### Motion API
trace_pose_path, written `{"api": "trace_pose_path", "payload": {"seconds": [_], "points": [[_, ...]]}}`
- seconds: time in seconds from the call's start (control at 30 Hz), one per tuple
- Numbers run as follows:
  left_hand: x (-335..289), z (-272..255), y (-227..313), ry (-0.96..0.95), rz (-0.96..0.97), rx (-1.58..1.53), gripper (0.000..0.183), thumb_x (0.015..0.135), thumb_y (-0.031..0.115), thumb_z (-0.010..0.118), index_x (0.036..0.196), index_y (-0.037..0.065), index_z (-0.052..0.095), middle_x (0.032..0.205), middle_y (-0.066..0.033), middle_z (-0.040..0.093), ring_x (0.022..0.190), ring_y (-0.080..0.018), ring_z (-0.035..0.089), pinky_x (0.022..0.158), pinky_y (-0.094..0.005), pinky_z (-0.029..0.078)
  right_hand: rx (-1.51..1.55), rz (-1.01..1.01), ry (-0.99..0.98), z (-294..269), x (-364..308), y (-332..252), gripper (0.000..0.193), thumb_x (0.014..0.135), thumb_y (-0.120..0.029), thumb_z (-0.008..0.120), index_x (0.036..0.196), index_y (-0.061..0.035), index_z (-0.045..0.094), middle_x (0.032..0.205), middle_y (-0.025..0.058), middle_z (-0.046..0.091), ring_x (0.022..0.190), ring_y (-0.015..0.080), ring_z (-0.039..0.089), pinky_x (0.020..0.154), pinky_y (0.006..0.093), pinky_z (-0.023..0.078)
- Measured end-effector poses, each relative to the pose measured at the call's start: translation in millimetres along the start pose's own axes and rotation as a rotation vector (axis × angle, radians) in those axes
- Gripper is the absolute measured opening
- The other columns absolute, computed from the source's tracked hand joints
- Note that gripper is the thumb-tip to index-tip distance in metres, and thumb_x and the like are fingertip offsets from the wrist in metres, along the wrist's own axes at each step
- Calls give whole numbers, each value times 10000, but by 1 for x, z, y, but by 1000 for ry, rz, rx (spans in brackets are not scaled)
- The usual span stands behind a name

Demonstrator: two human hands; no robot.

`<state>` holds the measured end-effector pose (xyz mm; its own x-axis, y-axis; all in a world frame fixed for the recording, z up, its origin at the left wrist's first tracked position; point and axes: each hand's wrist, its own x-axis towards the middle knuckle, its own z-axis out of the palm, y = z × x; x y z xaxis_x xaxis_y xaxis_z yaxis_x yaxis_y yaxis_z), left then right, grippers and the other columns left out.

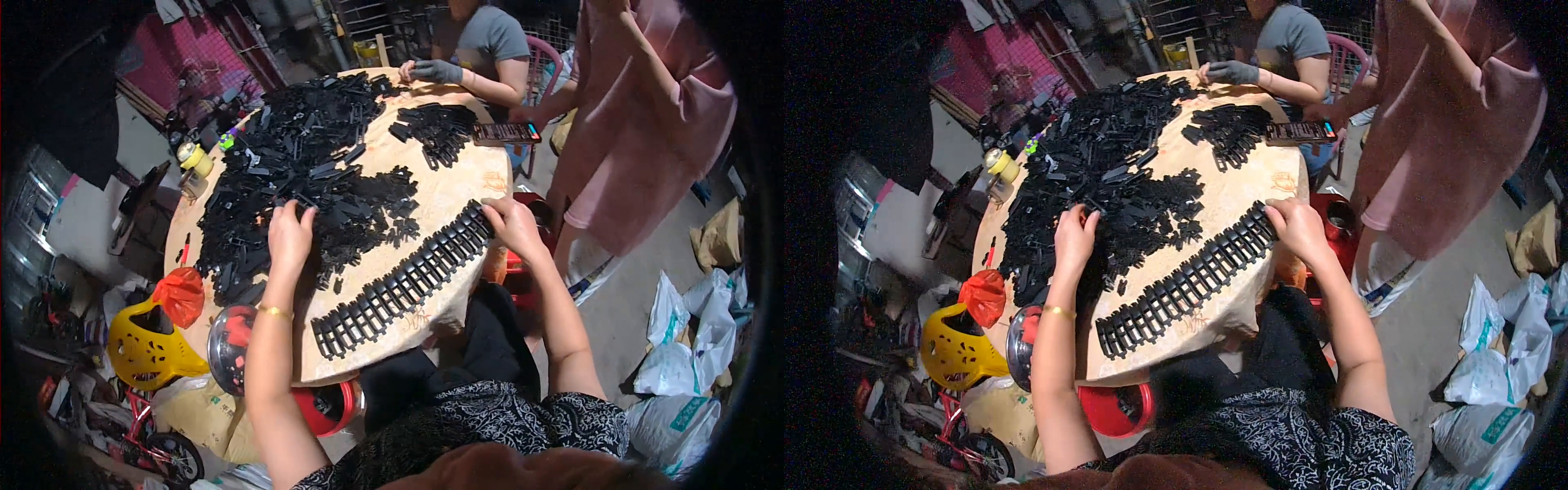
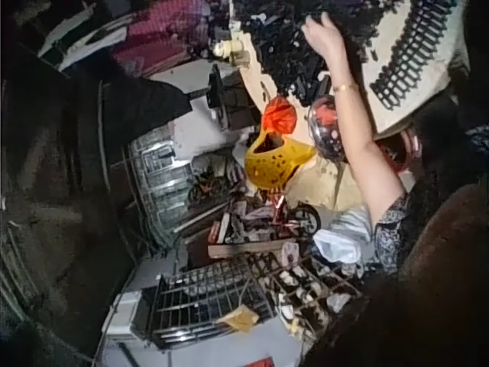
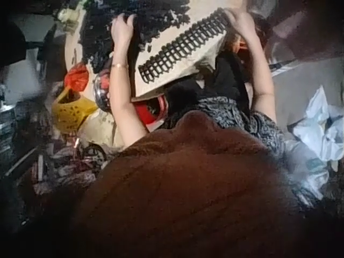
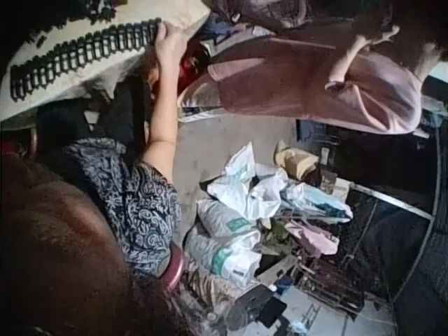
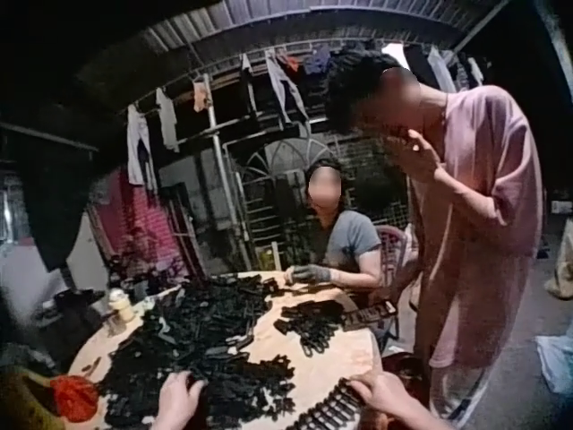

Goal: The person assembles a track by connecting black plastic links together by hand, then uses a thin metal tool to press pins into the joints of the track.

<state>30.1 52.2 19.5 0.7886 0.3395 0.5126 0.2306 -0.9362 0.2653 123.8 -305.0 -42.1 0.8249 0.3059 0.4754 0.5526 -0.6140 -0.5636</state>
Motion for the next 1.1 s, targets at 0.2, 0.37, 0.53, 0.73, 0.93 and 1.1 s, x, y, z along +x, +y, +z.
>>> {"api": "trace_pose_path", "payload": {"seconds": [0.2, 0.37, 0.53, 0.73, 0.93, 1.1], "points": [[35, 23, 8, -97, -212, 272, 601, 725, 476, 626, 1043, -18, 494, 1054, -241, 478, 928, -398, 539, 781, -433, 465, 52, -22, 218, -4, -18, -1, 217, 778, -197, 594, 900, -21, 630, 801, 143, 595, 746, 298, 585, 673, 357, 469], [57, 23, -16, -169, -456, 257, 633, 818, 546, 433, 1097, -18, 499, 1122, -268, 470, 993, -412, 519, 823, -442, 446, 102, -81, 238, -13, -36, -17, 176, 760, -145, 610, 899, -36, 616, 782, 130, 583, 723, 300, 574, 637, 354, 464], [71, 29, -29, -287, -508, 256, 601, 793, 511, 513, 1123, 10, 506, 1151, -243, 483, 1037, -374, 511, 857, -430, 431, 122, -40, 251, -17, -50, -13, 176, 767, -142, 601, 902, -30, 611, 794, 134, 582, 737, 302, 572, 643, 352, 463], [83, 61, -86, -354, -540, 18, 497, 760, 431, 588, 870, -52, 628, 940, -234, 606, 937, -339, 580, 799, -394, 450, 151, -82, 283, -16, -63, -12, 176, 761, -111, 607, 902, -6, 606, 828, 137, 597, 749, 311, 578, 652, 347, 470], [93, 75, -139, -248, -636, -77, 332, 749, 373, 617, 684, 48, 623, 661, -78, 599, 518, -187, 541, 471, -351, 410, 84, -79, 252, -6, -39, 2, 269, 803, -157, 562, 1029, -11, 567, 965, 165, 579, 946, 315, 523, 841, 373, 409], [74, 40, -104, -88, -957, -1078, 231, 743, 305, 646, 776, 89, 571, 657, -23, 530, 498, -160, 491, 395, -286, 370, 186, -30, 266, 3, -28, 15, 298, 818, -184, 560, 1052, 0, 562, 975, 176, 573, 975, 312, 510, 845, 356, 408]]}}
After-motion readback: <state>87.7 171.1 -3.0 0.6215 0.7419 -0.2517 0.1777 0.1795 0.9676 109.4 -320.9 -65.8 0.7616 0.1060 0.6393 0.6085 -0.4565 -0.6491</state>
